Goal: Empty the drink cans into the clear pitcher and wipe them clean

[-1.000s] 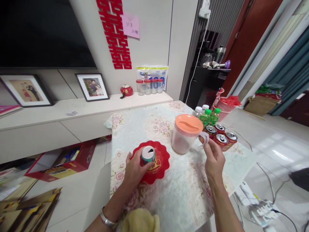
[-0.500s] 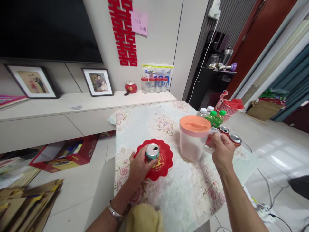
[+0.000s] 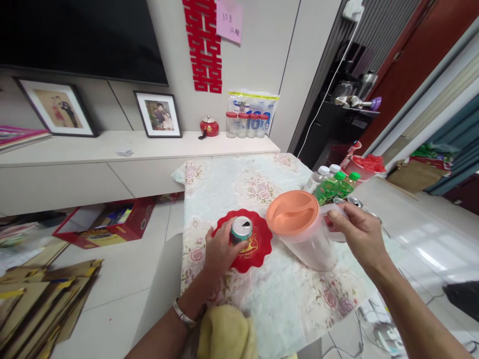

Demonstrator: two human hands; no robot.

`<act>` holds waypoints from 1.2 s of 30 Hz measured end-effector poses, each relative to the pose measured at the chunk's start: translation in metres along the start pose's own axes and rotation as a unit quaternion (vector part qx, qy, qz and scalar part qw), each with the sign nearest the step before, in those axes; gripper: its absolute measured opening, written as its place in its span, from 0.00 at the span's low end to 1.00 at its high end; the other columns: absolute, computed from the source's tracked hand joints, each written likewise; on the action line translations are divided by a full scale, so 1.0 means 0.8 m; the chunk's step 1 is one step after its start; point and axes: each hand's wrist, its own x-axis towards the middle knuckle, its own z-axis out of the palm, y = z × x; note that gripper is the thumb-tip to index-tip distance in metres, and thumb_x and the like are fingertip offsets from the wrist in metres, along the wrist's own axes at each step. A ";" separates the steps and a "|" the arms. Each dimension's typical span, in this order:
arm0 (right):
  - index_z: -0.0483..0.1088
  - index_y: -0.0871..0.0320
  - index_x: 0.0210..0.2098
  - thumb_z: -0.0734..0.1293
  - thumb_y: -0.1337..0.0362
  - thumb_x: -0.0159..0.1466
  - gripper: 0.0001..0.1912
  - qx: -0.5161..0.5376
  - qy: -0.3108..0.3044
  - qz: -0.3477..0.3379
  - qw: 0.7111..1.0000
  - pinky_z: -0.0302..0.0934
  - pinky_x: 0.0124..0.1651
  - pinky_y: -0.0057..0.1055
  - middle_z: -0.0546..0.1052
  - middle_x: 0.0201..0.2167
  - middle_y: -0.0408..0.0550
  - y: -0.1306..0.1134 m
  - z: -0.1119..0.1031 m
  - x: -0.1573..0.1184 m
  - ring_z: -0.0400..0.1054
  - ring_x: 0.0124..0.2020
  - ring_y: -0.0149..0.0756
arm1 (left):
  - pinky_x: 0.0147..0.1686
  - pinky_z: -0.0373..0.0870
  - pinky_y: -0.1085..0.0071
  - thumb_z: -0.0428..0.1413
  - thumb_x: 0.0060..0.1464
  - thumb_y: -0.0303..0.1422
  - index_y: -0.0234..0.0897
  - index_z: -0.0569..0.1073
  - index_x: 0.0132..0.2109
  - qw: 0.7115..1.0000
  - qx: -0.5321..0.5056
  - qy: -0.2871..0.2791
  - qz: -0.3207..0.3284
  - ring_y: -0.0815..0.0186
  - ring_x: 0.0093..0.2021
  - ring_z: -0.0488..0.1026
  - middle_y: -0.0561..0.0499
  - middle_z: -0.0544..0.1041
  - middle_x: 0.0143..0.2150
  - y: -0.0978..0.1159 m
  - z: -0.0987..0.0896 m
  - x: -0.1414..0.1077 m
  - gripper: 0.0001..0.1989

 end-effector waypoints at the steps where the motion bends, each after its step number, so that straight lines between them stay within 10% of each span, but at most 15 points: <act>1: 0.77 0.53 0.27 0.74 0.38 0.55 0.24 -0.004 -0.018 0.004 1.000 0.64 0.23 0.32 0.76 0.20 0.46 -0.004 0.001 0.000 0.68 0.21 0.36 | 0.70 0.49 0.40 0.67 0.54 0.34 0.41 0.65 0.65 1.000 0.002 0.001 0.002 0.51 0.63 0.73 0.44 0.76 0.64 -0.001 0.001 0.000 0.33; 36: 0.74 0.50 0.29 0.67 0.41 0.63 0.20 -0.183 -0.185 -0.144 0.955 0.54 0.16 0.33 0.69 0.17 0.44 -0.060 0.051 0.033 0.59 0.18 0.36 | 0.68 0.50 0.43 0.65 0.56 0.38 0.46 0.63 0.65 1.000 -0.020 -0.014 0.005 0.52 0.62 0.72 0.47 0.77 0.63 -0.001 -0.005 -0.001 0.32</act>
